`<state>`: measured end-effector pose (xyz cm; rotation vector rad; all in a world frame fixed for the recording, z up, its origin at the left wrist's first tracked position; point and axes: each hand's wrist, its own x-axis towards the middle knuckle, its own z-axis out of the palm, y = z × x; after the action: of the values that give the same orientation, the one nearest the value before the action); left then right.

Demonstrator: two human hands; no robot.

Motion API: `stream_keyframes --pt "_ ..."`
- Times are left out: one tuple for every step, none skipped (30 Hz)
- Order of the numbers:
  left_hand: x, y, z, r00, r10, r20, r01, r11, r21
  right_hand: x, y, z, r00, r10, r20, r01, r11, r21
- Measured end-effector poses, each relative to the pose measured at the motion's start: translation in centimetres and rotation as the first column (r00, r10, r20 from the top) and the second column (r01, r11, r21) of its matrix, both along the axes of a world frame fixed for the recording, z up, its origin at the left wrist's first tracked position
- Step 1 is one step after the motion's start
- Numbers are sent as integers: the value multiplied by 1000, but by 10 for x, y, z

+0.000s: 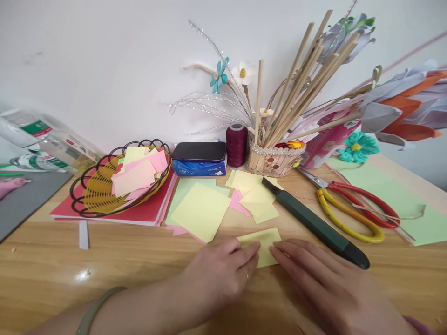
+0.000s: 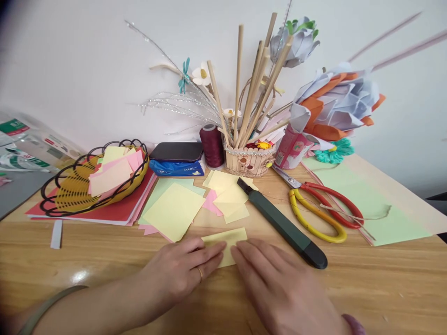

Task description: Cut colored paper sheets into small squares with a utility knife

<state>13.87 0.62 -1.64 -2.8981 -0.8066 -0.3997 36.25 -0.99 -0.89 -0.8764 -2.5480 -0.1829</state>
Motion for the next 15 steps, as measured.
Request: stream_keyframes --pt "1 0 -1 1000 4 -2 -4 1000 -10 -5 -2 -2 999 13 39 -14 1000 24" --pt "2 0 -2 1000 7 -4 -7 1000 -23 -10 -4 -4 996 22 87 -25 999 37" --pt "3 -1 -3 1000 7 -4 -7 999 -33 -14 -5 -6 991 21 135 -27 999 46" --pt "3 -1 -5 1000 3 -4 -3 999 -40 -17 -5 -7 984 9 179 -18 999 48" --pt "4 -1 -6 1000 -2 -2 2 999 -40 -19 -5 -9 977 0 212 -11 999 51" --pt "4 -1 -6 1000 -7 2 7 999 -32 -19 -4 -10 972 -7 235 -5 999 51" --pt "4 -2 -7 1000 -9 4 9 1000 -23 -18 -3 -11 968 -15 251 2 999 52" --pt "4 -2 -6 1000 -9 12 9 1000 -12 -16 -2 -11 965 -22 263 7 998 56" --pt "4 -2 -6 1000 -7 25 7 1000 -2 -13 0 -11 962 -26 271 9 998 62" --pt "3 -3 -6 999 0 41 0 1000 5 -10 1 -11 961 -27 276 9 998 67" --pt "3 -4 -5 999 10 53 -11 1000 7 -7 3 -11 960 -31 280 11 997 71" --pt "2 -5 -5 998 20 63 -21 1000 9 -4 4 -11 959 -34 281 14 997 71" --pt "1 -5 -5 997 27 67 -28 1000 11 -1 4 -12 959 -37 281 19 997 69" --pt "1 -6 -5 998 29 63 -30 999 13 1 4 -12 960 -40 279 24 998 62" --pt "0 -6 -6 998 23 51 -24 1000 14 2 4 -12 961 -43 272 29 998 55"
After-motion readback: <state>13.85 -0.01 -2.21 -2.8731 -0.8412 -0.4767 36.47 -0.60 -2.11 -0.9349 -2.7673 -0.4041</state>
